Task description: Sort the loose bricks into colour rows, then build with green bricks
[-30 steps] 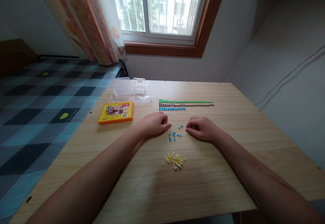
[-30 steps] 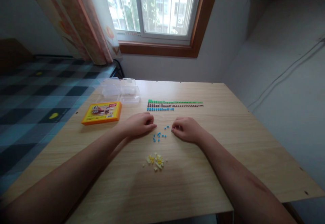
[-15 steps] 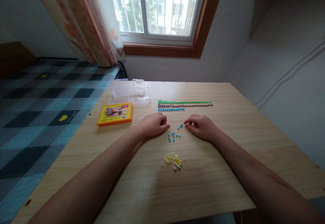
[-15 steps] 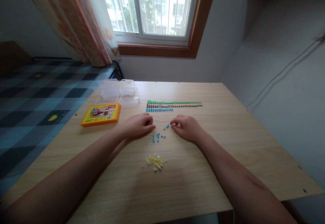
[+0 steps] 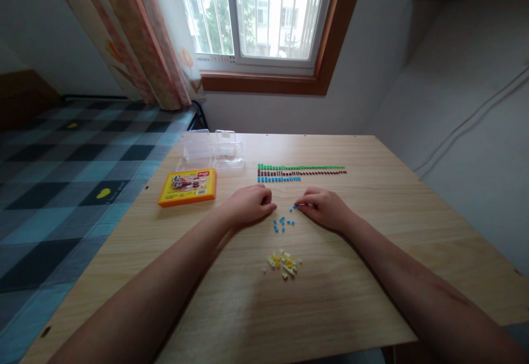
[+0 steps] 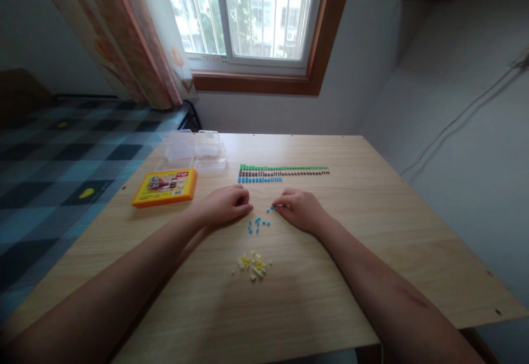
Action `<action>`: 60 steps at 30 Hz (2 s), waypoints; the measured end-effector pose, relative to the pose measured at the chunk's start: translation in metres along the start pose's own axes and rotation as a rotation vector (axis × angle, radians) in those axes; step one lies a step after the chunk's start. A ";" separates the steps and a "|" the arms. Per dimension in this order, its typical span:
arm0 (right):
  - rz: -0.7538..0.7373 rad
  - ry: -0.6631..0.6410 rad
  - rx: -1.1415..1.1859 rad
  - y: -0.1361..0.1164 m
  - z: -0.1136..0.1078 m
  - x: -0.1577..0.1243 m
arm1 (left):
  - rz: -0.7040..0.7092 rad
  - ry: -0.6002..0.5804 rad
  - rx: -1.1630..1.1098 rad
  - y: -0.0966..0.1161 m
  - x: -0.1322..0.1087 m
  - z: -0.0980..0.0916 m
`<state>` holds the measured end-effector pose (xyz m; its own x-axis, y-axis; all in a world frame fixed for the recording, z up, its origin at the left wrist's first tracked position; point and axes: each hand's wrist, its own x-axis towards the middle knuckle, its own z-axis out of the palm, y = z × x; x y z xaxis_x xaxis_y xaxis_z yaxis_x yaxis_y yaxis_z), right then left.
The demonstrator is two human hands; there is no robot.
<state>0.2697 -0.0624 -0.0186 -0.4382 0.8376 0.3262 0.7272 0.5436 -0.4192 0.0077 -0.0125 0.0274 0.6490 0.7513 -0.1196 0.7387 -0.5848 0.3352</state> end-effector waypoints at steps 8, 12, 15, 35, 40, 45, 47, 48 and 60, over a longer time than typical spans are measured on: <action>-0.021 -0.019 0.031 0.000 -0.001 0.000 | 0.013 0.017 0.008 -0.001 0.000 0.001; -0.016 -0.018 -0.002 0.001 -0.001 0.000 | 0.019 0.040 0.017 -0.003 0.001 0.003; -0.004 -0.001 -0.001 0.000 -0.002 0.000 | 0.048 0.077 0.025 -0.006 0.001 0.007; -0.037 0.028 0.018 0.010 -0.005 -0.001 | 0.378 0.184 -0.080 -0.001 0.004 0.028; -0.005 0.022 -0.032 0.005 -0.003 0.002 | 0.361 0.173 -0.176 -0.001 0.003 0.026; 0.080 0.041 -0.072 0.008 -0.004 0.004 | 0.366 0.173 -0.274 -0.008 0.005 0.028; 0.159 0.079 -0.097 0.013 -0.004 0.005 | 0.379 0.172 -0.329 -0.011 0.007 0.028; 0.204 0.103 -0.108 0.017 -0.004 0.006 | 0.383 0.174 -0.362 -0.013 0.008 0.028; 0.422 0.200 -0.203 0.040 0.001 0.025 | 0.366 0.194 -0.505 -0.022 0.017 0.030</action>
<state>0.2868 -0.0197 -0.0283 0.0115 0.9446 0.3281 0.9159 0.1217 -0.3826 0.0081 0.0040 -0.0099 0.7629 0.6000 0.2409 0.2691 -0.6334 0.7255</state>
